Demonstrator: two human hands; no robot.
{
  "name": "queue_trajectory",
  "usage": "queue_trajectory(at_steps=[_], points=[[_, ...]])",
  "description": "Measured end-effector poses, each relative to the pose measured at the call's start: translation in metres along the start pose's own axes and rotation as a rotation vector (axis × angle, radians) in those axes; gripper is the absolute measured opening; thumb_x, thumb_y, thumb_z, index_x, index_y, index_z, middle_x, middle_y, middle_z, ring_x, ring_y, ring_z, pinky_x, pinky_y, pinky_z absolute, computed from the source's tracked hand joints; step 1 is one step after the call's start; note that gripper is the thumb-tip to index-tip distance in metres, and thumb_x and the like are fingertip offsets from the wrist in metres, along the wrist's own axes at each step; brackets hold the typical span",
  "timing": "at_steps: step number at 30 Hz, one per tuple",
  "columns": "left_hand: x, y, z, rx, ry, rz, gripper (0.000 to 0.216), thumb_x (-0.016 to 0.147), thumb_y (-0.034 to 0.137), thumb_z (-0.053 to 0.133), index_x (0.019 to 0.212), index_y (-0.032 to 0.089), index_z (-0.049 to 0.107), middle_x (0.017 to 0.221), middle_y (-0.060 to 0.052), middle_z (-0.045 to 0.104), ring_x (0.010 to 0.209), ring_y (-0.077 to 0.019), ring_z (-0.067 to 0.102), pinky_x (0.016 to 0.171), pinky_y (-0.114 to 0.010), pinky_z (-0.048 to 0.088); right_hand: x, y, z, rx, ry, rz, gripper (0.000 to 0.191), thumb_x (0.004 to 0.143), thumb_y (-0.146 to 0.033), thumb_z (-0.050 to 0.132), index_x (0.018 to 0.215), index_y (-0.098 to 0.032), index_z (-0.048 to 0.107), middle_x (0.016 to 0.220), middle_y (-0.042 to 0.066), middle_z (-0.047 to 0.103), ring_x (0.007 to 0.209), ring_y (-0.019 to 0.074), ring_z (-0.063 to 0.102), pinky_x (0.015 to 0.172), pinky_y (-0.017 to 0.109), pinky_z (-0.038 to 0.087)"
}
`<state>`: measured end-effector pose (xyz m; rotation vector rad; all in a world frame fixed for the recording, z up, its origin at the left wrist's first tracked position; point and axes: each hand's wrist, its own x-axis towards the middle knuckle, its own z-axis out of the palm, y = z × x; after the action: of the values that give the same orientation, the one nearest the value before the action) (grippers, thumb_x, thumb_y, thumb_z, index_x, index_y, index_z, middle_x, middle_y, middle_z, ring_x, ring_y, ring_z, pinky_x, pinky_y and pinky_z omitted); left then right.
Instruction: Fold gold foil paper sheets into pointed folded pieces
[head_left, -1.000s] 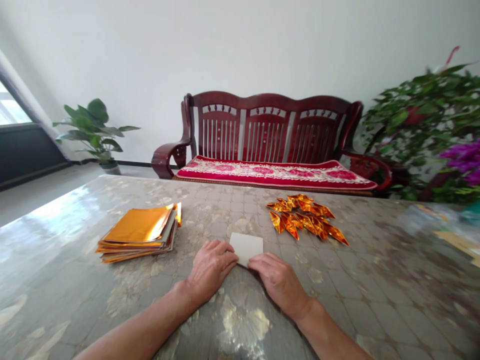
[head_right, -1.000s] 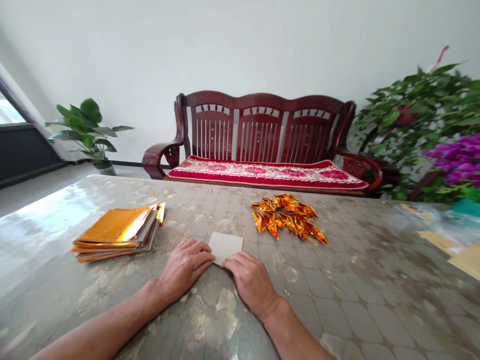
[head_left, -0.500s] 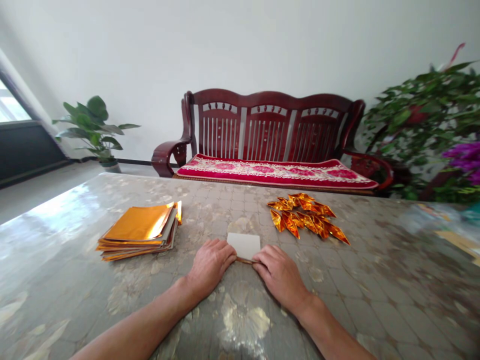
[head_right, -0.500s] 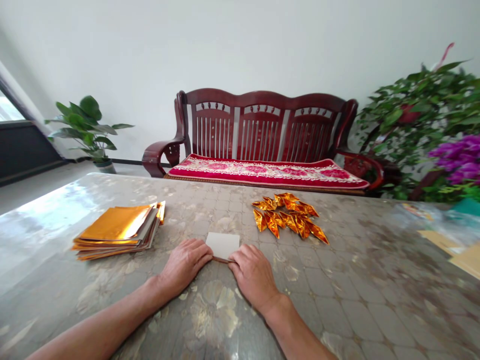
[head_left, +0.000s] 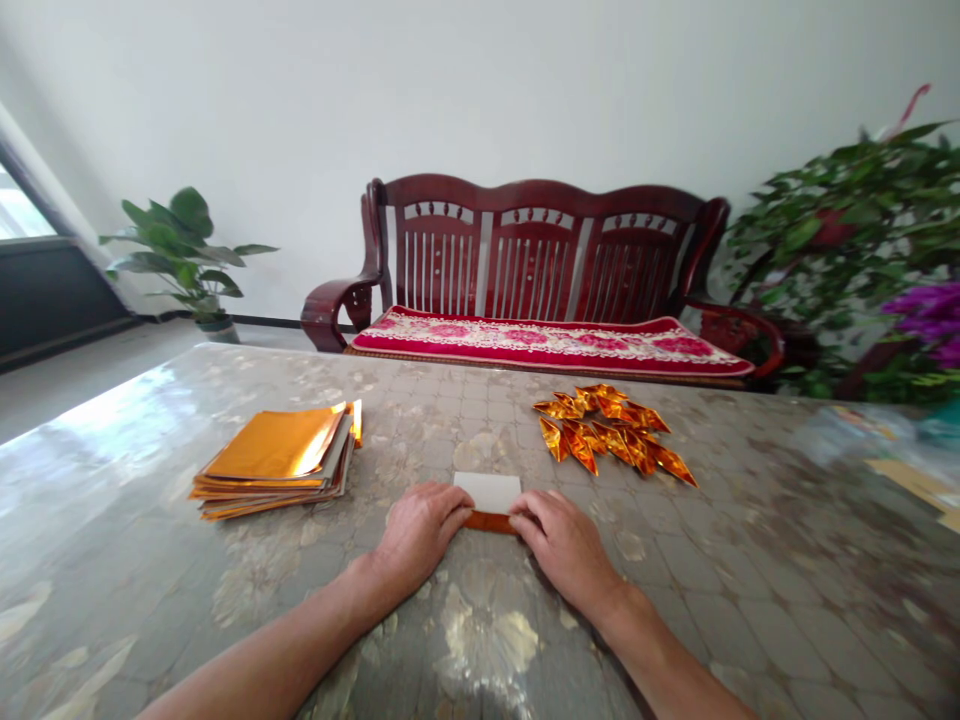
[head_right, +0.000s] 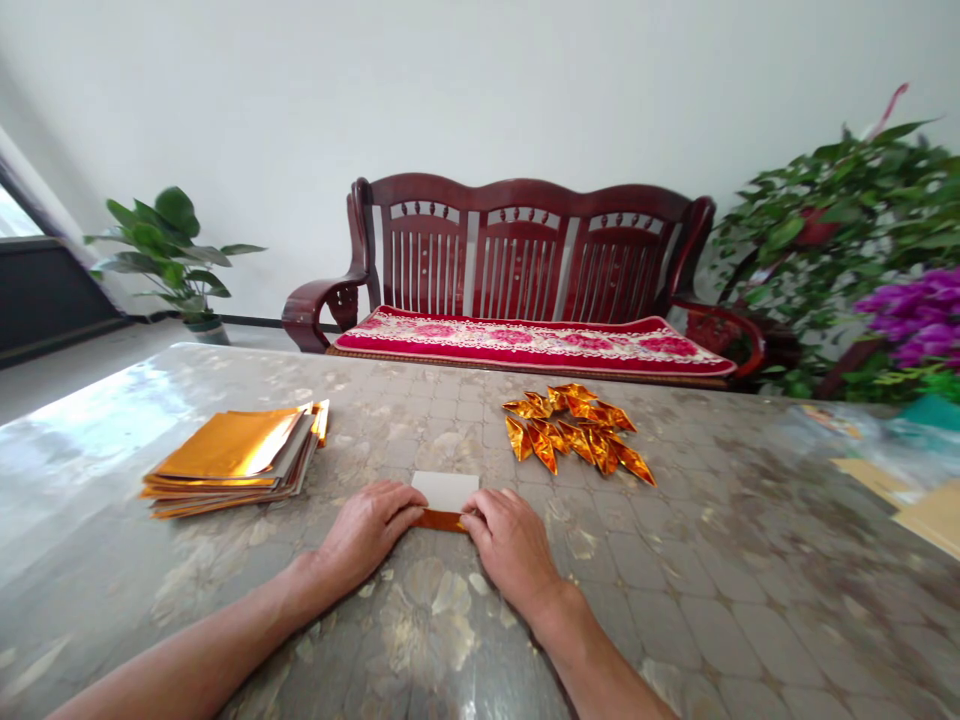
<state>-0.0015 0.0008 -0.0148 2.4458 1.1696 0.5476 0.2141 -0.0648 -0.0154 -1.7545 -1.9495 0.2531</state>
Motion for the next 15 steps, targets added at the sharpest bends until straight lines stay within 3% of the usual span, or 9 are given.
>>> queue_trajectory(at_steps=[6,15], points=[[-0.0021,0.0022,-0.0004,-0.019,-0.006,-0.039,0.020,0.097,0.027,0.053,0.088,0.024,0.071,0.089,-0.001,0.069,0.085,-0.0162,0.065,0.075,-0.023,0.042,0.0012,-0.0015,0.0016,0.028,0.004,-0.006,0.012,0.091,-0.022,0.060,0.079,-0.023,0.063,0.085,-0.001,0.068,0.087,0.0185,0.059,0.075,0.028,0.037],[0.0012,0.0037,-0.0011,0.028,-0.019,-0.055,0.020,0.095,0.025,0.050,0.085,0.023,0.067,0.086,0.000,0.070,0.082,-0.0159,0.064,0.072,-0.023,0.040,0.0046,0.0006,0.0018,0.012,-0.048,0.023,0.013,0.091,-0.029,0.062,0.080,-0.024,0.066,0.084,-0.001,0.070,0.086,0.0176,0.060,0.072,0.027,0.037]])
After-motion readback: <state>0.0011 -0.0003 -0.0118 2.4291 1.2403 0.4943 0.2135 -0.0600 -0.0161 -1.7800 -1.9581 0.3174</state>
